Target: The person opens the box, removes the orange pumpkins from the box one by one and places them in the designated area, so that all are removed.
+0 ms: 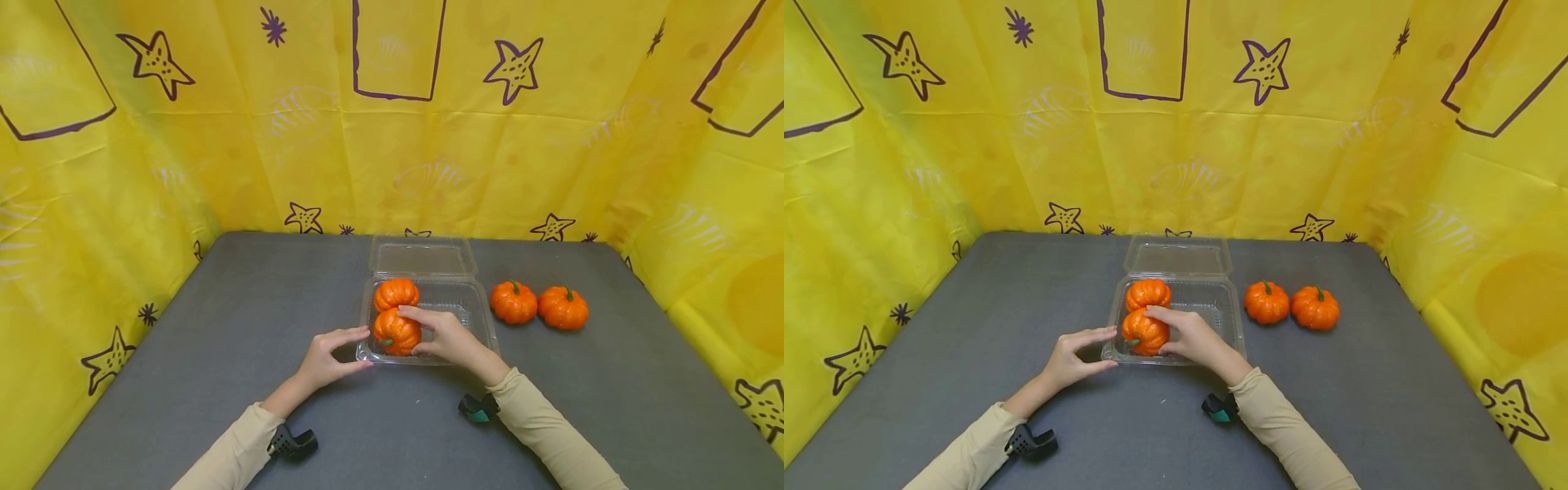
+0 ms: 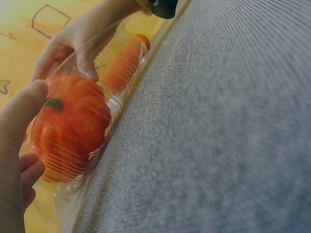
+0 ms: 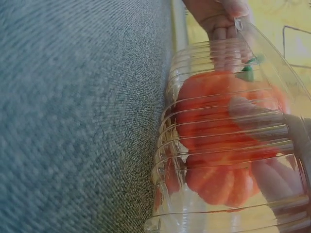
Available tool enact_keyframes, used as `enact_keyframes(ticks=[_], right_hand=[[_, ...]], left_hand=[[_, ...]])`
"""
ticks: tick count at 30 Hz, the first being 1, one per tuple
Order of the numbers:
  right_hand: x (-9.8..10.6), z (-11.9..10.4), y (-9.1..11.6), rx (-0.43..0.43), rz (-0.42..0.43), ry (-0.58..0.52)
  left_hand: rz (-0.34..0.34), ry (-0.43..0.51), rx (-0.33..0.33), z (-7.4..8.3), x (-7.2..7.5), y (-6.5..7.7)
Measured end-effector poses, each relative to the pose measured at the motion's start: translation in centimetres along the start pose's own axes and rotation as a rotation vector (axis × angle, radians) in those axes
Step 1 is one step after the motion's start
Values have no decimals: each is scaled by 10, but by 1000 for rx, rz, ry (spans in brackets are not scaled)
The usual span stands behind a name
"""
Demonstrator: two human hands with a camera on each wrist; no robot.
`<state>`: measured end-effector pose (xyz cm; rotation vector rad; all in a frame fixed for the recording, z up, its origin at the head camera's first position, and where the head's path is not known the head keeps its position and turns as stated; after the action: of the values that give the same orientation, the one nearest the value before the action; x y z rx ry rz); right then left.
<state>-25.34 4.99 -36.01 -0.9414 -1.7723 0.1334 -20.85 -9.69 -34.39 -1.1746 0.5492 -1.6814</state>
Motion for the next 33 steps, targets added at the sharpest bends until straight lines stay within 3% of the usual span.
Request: enact_keyframes(ticks=[11,28,33], right_hand=[[2,7,1,-75,8,-53],[6,11,-1,-182,32,-411],[12,10,-1,-267,57,-517]], left_hand=[[2,-1,2,1,1,-1],[19,-5,2,0,2,0],[17,-2,6,1,2,-1]])
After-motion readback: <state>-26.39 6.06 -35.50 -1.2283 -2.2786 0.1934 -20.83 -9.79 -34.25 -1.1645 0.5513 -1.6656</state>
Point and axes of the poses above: each hand's wrist, its own y-axis away from the middle knuckle, its own x-axis out of the back of the hand, z = x × y, the point moved 10 cm from there along -y, towards the middle knuckle, and after that the axes turned 1 degree about -z, right-handed, at the moved point
